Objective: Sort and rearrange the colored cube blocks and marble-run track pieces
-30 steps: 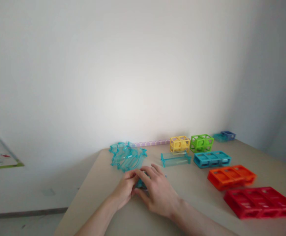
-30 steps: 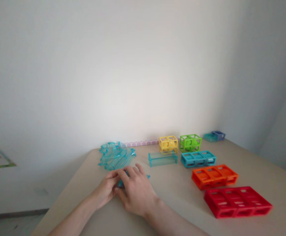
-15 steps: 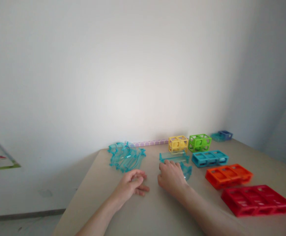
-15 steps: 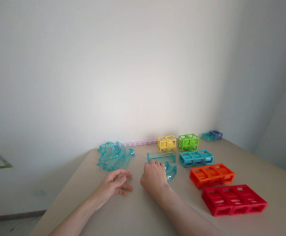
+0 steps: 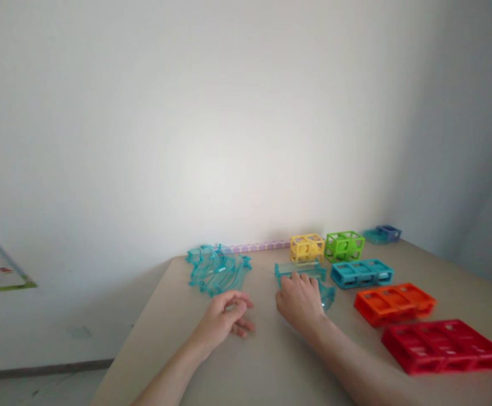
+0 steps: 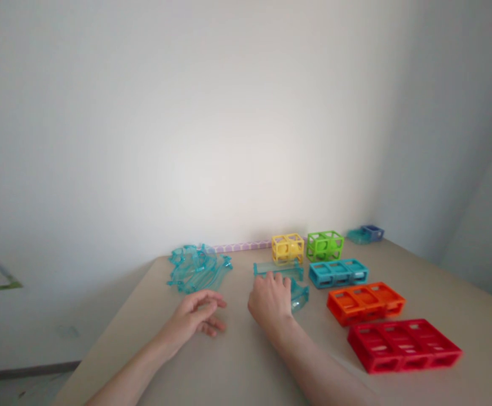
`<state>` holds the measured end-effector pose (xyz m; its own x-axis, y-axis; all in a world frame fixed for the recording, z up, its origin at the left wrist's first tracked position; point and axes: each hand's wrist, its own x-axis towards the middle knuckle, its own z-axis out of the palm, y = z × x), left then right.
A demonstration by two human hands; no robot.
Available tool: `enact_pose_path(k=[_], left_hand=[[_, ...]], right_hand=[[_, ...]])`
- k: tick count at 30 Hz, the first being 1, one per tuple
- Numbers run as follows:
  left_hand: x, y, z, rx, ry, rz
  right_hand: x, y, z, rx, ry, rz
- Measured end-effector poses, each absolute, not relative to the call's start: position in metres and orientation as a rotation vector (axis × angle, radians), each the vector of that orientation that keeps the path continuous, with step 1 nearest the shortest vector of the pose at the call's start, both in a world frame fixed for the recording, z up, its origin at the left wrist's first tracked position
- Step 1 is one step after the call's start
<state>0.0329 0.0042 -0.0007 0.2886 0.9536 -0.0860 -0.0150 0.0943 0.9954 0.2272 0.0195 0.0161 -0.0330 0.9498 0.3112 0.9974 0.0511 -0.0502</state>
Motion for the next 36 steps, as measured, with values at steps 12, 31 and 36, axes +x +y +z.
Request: enact_pose_path(k=[12, 31, 36], left_hand=[[0.005, 0.026, -0.009, 1.288, 1.281, 1.537], [0.02, 0.012, -0.006, 1.772, 1.195, 1.021], [0.02, 0.011, -0.003, 1.85, 1.183, 1.069]], right_hand=[[0.196, 0.002, 0.011, -1.294, -2.247, 0.162], [0.188, 0.006, 0.0, -1.282, -2.18, 0.422], [0.188, 0.007, -0.001, -1.268, -2.164, 0.458]])
